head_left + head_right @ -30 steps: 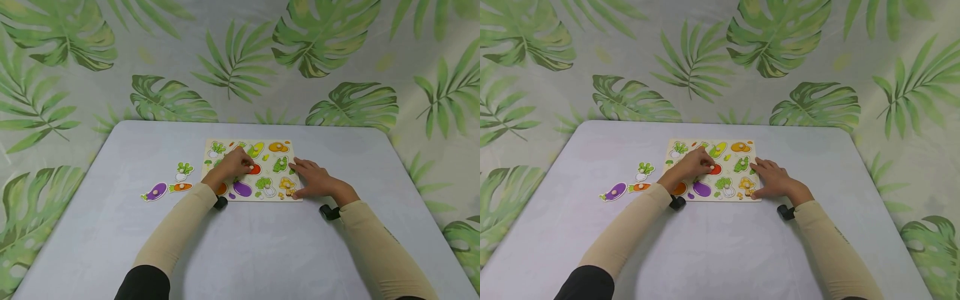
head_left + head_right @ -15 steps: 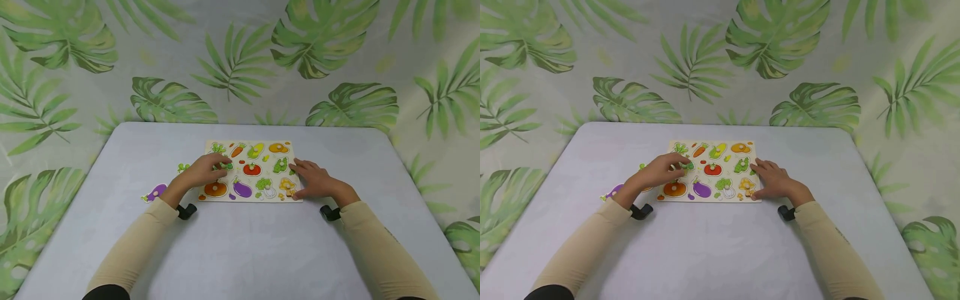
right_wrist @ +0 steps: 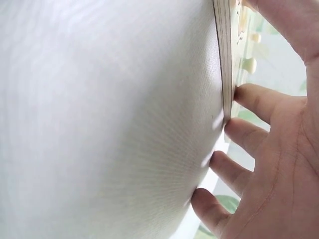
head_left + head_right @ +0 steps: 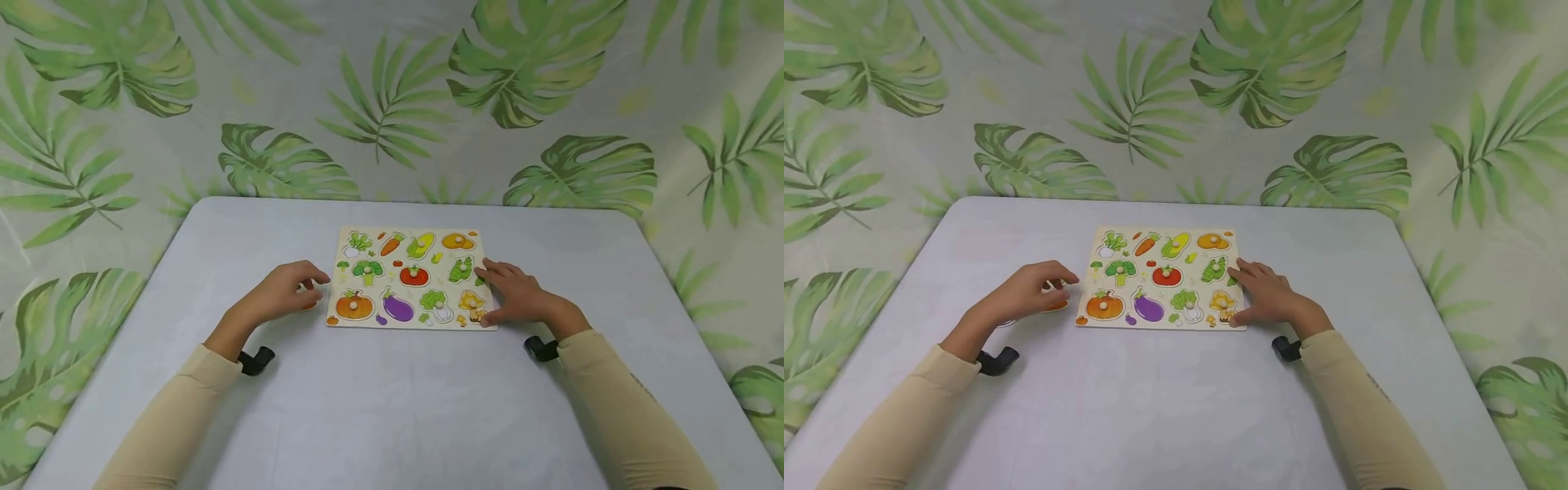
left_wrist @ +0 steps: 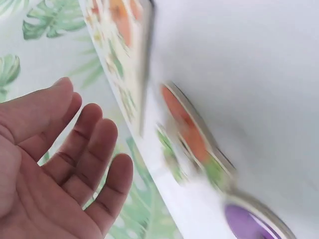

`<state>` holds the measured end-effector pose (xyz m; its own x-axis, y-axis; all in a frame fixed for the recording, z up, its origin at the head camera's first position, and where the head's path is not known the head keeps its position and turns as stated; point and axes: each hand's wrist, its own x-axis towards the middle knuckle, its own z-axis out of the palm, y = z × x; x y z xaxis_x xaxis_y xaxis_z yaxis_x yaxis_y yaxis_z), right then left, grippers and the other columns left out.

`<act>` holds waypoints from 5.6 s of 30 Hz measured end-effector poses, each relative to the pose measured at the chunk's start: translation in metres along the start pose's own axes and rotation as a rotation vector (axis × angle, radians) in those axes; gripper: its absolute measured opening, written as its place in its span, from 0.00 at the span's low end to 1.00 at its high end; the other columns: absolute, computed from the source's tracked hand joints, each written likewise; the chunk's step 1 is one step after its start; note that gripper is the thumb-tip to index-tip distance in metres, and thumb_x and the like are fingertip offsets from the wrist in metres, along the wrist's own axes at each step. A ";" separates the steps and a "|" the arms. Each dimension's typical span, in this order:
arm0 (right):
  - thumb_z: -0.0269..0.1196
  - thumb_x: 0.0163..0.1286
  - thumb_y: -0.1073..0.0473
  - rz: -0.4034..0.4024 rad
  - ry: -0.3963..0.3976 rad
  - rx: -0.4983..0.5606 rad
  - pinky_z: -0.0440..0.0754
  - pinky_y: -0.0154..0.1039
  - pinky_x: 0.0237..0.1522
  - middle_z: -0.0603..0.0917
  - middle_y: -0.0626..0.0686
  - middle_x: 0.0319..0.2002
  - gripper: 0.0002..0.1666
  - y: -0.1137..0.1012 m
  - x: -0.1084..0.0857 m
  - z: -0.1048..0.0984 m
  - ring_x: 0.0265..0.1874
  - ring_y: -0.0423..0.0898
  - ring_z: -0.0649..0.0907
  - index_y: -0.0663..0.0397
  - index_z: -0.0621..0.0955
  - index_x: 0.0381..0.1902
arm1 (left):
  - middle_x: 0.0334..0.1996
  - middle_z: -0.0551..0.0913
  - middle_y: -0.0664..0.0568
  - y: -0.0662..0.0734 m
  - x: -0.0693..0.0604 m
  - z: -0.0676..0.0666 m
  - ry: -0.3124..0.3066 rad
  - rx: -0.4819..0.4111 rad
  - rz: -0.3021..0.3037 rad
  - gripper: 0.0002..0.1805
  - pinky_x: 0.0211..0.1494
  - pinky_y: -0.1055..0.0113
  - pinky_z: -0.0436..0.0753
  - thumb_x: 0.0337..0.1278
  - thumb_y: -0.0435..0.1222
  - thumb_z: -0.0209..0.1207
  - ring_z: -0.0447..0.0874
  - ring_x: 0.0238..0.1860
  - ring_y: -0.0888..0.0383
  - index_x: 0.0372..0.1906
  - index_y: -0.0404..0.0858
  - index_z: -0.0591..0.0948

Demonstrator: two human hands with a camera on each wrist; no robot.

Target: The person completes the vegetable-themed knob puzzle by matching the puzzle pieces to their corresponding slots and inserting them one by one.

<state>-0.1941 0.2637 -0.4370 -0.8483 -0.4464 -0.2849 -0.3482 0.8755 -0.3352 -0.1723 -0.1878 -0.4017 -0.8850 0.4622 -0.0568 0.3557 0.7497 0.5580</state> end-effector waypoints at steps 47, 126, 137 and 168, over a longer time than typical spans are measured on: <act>0.74 0.52 0.35 0.020 -0.014 -0.003 0.58 0.79 0.64 0.49 0.60 0.80 0.63 0.002 0.000 0.001 0.76 0.67 0.52 0.50 0.57 0.78 | 0.37 0.83 0.55 -0.022 -0.031 0.022 -0.006 0.205 -0.016 0.06 0.46 0.59 0.80 0.56 0.31 0.66 0.79 0.40 0.57 0.37 0.44 0.89; 0.73 0.53 0.35 0.034 -0.021 -0.010 0.56 0.78 0.66 0.49 0.60 0.80 0.62 -0.001 0.001 0.000 0.77 0.67 0.51 0.49 0.57 0.78 | 0.65 0.78 0.47 0.034 0.117 0.017 0.012 -0.103 0.076 0.12 0.62 0.56 0.82 0.65 0.32 0.59 0.81 0.60 0.48 0.48 0.35 0.87; 0.74 0.52 0.35 0.048 -0.032 -0.011 0.56 0.79 0.65 0.50 0.61 0.80 0.63 0.001 0.000 0.000 0.76 0.67 0.52 0.49 0.57 0.78 | 0.67 0.77 0.50 0.025 0.142 0.030 -0.022 -0.123 -0.015 0.13 0.65 0.57 0.79 0.64 0.34 0.60 0.80 0.59 0.50 0.50 0.37 0.87; 0.74 0.51 0.34 0.031 -0.009 0.002 0.58 0.77 0.66 0.50 0.60 0.80 0.63 0.000 0.001 0.001 0.77 0.67 0.51 0.48 0.58 0.78 | 0.58 0.83 0.47 0.034 0.172 0.036 -0.035 -0.037 -0.169 0.12 0.58 0.59 0.83 0.62 0.33 0.61 0.81 0.55 0.50 0.47 0.37 0.88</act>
<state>-0.1946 0.2636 -0.4381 -0.8549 -0.4210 -0.3032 -0.3212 0.8884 -0.3279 -0.3015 -0.0659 -0.4228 -0.9202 0.3472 -0.1809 0.1904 0.8005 0.5682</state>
